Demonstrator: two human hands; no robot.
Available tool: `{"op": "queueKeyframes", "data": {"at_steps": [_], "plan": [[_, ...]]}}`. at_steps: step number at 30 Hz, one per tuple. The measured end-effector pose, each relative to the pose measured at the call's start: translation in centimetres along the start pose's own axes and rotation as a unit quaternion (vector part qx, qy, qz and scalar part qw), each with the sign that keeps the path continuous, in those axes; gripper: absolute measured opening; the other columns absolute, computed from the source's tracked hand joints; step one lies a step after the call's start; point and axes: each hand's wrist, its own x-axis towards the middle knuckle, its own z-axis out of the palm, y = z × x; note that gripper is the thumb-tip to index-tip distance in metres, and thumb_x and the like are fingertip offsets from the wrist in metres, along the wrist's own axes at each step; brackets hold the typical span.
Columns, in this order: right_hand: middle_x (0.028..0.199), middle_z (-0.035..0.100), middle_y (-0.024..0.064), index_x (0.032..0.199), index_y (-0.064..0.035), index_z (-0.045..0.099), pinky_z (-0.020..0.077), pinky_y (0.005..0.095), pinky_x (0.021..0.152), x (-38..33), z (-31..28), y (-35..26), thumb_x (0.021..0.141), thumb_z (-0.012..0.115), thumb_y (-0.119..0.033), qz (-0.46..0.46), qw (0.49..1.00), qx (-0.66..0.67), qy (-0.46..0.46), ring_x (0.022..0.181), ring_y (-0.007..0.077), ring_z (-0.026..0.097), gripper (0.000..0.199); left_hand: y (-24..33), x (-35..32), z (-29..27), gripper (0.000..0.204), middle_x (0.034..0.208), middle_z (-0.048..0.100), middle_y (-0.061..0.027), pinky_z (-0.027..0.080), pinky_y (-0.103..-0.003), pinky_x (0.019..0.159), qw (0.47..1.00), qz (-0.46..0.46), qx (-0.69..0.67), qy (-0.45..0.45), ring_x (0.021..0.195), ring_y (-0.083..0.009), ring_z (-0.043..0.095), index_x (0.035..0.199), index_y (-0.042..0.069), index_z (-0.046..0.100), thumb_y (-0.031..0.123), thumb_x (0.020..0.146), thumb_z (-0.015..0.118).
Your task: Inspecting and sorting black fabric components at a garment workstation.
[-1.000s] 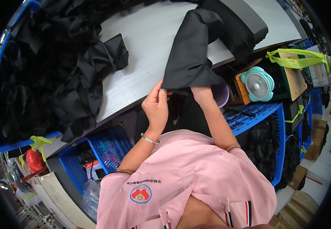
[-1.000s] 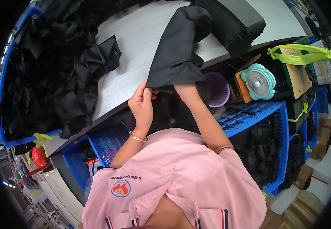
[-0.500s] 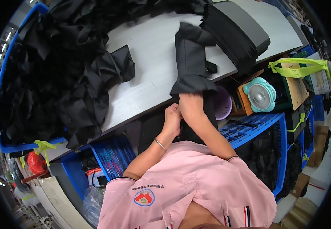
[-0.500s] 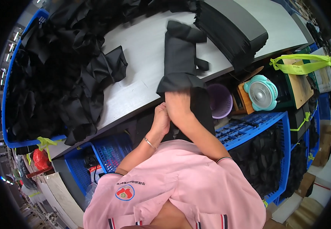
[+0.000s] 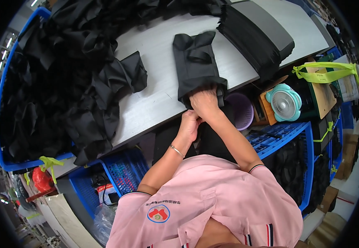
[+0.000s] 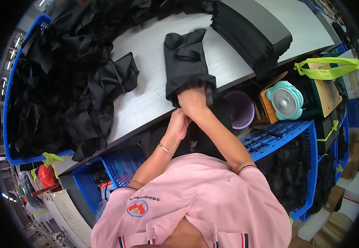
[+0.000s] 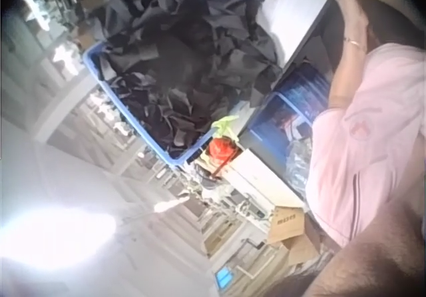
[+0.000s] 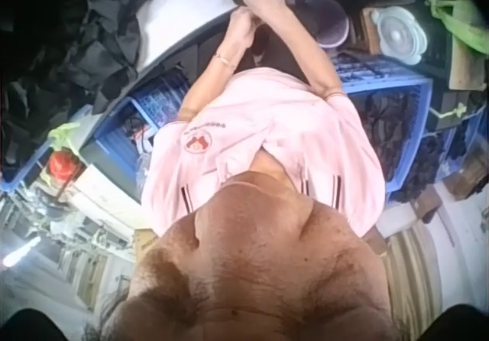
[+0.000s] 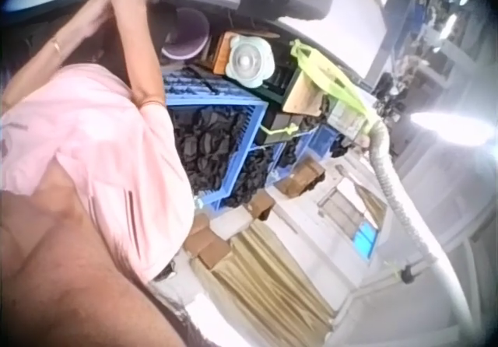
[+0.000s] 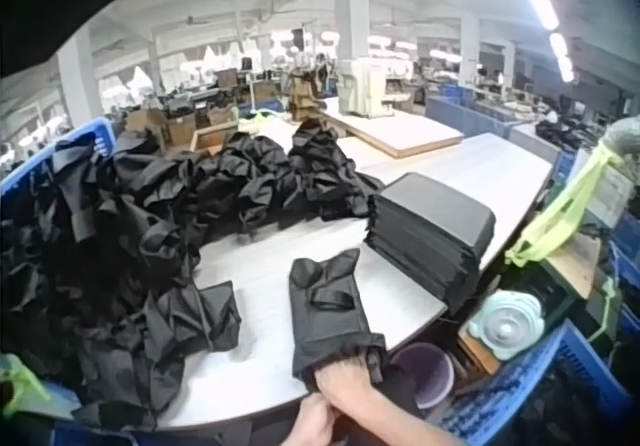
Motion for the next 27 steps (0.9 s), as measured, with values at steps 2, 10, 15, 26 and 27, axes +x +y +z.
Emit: {"op": "queueKeyframes", "data": {"at_steps": [2, 10, 15, 26, 27], "plan": [[0.119, 0.065, 0.0159, 0.118, -0.0069, 0.066, 0.047, 0.0522, 0.093, 0.5, 0.4, -0.3, 0.088, 0.059, -0.025, 0.009, 0.997, 0.02, -0.071, 0.106, 0.0378, 0.061, 0.036, 0.0, -0.3, 0.4, 0.012, 0.09, 0.071, -0.0052, 0.053, -0.03, 0.077, 0.999, 0.024, -0.018, -0.009, 0.082, -0.0133, 0.066, 0.097, 0.002, 0.068, 0.012, 0.095, 0.061], [0.115, 0.069, 0.0126, 0.114, -0.0084, 0.068, 0.0453, 0.051, 0.095, 1.9, 2.3, 2.0, 0.094, 0.051, -0.033, -0.005, 1.0, -0.015, -0.006, 0.108, 0.0328, 0.063, 0.036, 2.0, -5.0, 0.9, 0.015, 0.086, 0.064, -0.0041, 0.052, -0.022, 0.06, 0.929, 0.291, 0.212, 0.089, 0.074, -0.0086, 0.063, 0.11, -0.001, 0.064, 0.005, 0.096, 0.062], [0.113, 0.07, 0.0115, 0.114, -0.0097, 0.069, 0.0438, 0.0524, 0.095, 2.8, 0.9, 0.6, 0.093, 0.051, -0.033, 0.008, 0.998, 0.004, -0.056, 0.11, 0.0324, 0.063, 0.036, 7.5, 0.2, -0.3, 0.031, 0.097, 0.064, -0.0079, 0.056, -0.025, 0.067, 0.779, 0.434, 0.403, 0.207, 0.076, -0.0116, 0.063, 0.115, -0.003, 0.059, 0.005, 0.089, 0.073], [0.108, 0.071, 0.0163, 0.105, -0.0089, 0.072, 0.0401, 0.0587, 0.097, 2.9, 2.1, 1.5, 0.089, 0.051, -0.035, 0.067, 0.989, 0.037, -0.125, 0.108, 0.0355, 0.063, 0.037, 5.7, -5.3, 2.8, 0.009, 0.084, 0.065, -0.0088, 0.051, -0.029, 0.066, 0.722, 0.414, 0.554, -0.011, 0.07, -0.0175, 0.062, 0.092, 0.003, 0.064, 0.004, 0.086, 0.072], [0.105, 0.071, 0.0158, 0.104, -0.0092, 0.073, 0.0412, 0.0585, 0.095, 2.9, 1.8, 1.6, 0.089, 0.051, -0.036, 0.073, 0.983, 0.057, -0.161, 0.106, 0.0358, 0.064, 0.038, 6.9, -4.6, 3.3, 0.012, 0.088, 0.066, -0.0096, 0.052, -0.032, 0.071, 0.714, 0.411, 0.567, 0.031, 0.075, -0.0208, 0.063, 0.094, 0.004, 0.065, 0.003, 0.084, 0.072]]}}
